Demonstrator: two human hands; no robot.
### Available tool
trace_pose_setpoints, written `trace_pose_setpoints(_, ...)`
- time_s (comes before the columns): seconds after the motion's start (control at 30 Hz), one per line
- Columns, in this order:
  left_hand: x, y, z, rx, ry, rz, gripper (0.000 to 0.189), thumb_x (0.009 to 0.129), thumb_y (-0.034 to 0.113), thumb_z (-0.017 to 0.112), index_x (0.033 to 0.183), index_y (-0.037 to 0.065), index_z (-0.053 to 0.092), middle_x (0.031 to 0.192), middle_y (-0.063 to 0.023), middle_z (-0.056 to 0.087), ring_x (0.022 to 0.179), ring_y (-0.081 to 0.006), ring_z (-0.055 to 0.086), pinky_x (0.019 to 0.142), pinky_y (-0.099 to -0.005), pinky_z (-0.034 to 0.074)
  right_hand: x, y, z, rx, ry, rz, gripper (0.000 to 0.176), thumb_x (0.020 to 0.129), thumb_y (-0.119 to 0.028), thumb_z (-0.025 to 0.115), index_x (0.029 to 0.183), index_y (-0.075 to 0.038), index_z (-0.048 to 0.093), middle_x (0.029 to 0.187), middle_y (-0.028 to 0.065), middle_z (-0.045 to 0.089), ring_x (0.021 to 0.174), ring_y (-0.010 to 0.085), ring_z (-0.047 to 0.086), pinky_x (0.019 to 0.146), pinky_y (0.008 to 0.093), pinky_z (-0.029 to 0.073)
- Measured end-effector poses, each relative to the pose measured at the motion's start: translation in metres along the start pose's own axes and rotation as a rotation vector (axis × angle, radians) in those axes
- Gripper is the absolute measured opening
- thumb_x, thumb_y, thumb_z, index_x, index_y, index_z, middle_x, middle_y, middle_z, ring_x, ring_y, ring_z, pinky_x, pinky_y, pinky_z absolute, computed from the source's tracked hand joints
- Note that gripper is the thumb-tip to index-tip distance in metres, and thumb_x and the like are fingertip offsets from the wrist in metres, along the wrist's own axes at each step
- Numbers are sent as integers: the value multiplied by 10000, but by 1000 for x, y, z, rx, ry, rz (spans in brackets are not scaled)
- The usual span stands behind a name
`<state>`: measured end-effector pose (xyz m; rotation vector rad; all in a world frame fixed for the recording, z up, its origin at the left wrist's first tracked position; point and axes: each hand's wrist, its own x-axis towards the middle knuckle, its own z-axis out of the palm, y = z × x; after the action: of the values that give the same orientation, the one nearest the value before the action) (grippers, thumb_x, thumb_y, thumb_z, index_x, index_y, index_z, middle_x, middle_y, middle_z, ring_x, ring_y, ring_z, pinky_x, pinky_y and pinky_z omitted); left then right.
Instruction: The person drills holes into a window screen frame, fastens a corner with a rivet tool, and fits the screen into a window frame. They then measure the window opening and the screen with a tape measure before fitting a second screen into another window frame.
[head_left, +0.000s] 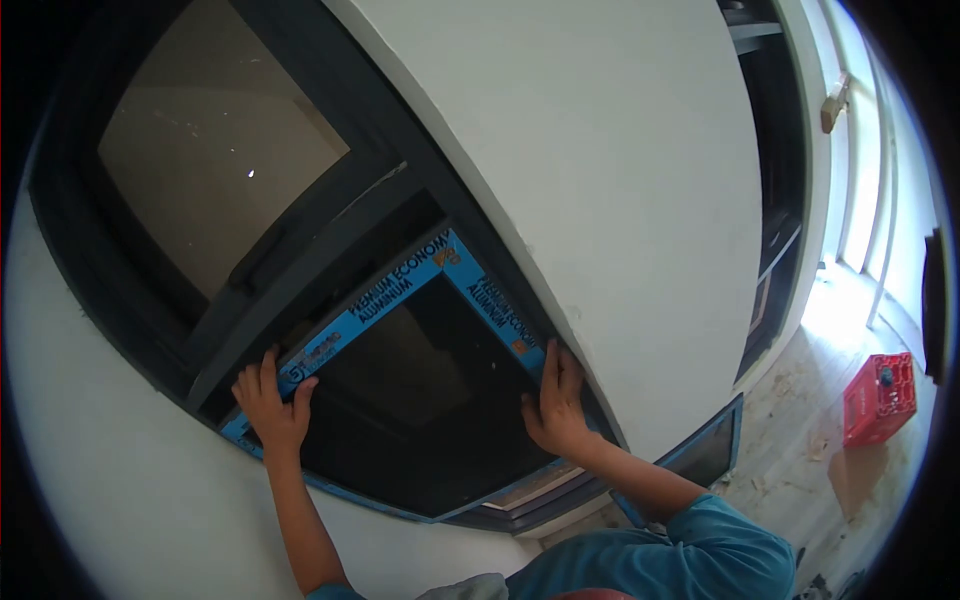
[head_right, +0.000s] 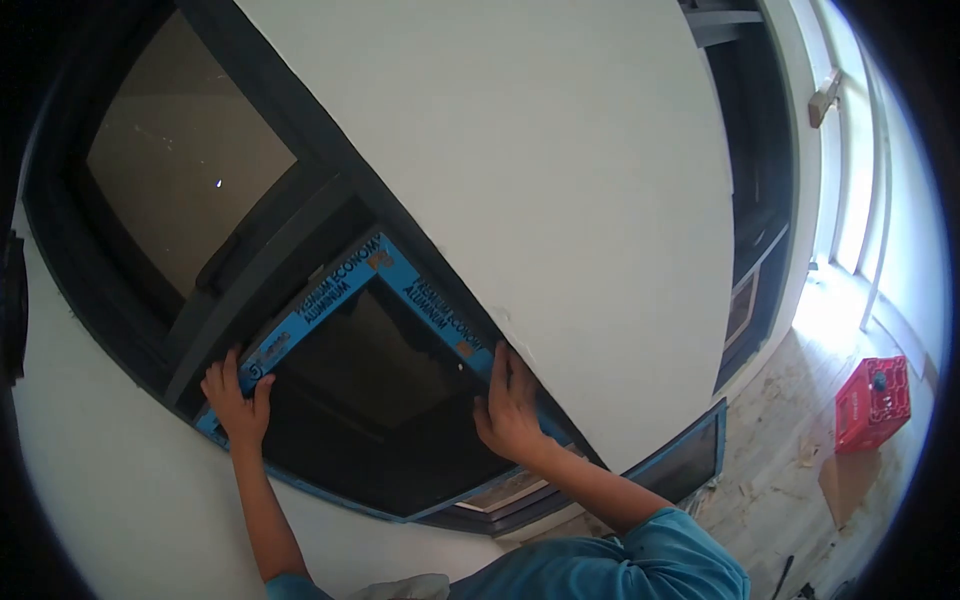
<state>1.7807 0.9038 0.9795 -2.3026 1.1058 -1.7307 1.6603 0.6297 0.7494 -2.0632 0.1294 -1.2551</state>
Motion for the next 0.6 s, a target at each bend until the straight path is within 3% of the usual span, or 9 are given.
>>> trace_pose_setpoints(0.17, 3, 2, -2, -4, 6, -21, 631, 769, 528, 613, 1153, 32, 543, 896, -101, 496, 842, -266, 457, 775, -386, 324, 8, -3, -3, 34, 24, -4, 772, 748, -48, 544, 1344, 166, 103, 1302, 365, 186, 1209, 528, 217, 1022, 589, 161)
trace_pose_setpoints(0.27, 0, 3, -6, -4, -20, -38, 583, 769, 450, 649, 1151, 25, 535, 950, -113, 516, 897, -280, 470, 806, -387, 321, 8, -1, -5, -58, -31, 4, 766, 784, -43, 524, 1364, 133, 56, 1330, 361, 145, 1212, 508, 235, 1027, 541, 210)
trace_pose_setpoints(0.33, 3, 5, -6, -18, 26, -23, 569, 761, 435, 665, 1142, 30, 541, 951, -110, 520, 897, -277, 472, 813, -386, 320, 7, 0, -5, 26, 7, -20, 752, 762, -38, 531, 1351, 151, 104, 1319, 361, 169, 1216, 513, 225, 1030, 548, 196)
trace_pose_setpoints(0.6, 2, 1, 1, -67, 124, -16, 576, 711, 454, 707, 1096, 47, 572, 982, -101, 543, 938, -282, 488, 838, -385, 324, 9, 0, 13, -3, 115, 4, 686, 807, -46, 501, 1372, 116, 148, 1316, 344, 203, 1208, 477, 251, 1035, 523, 191)
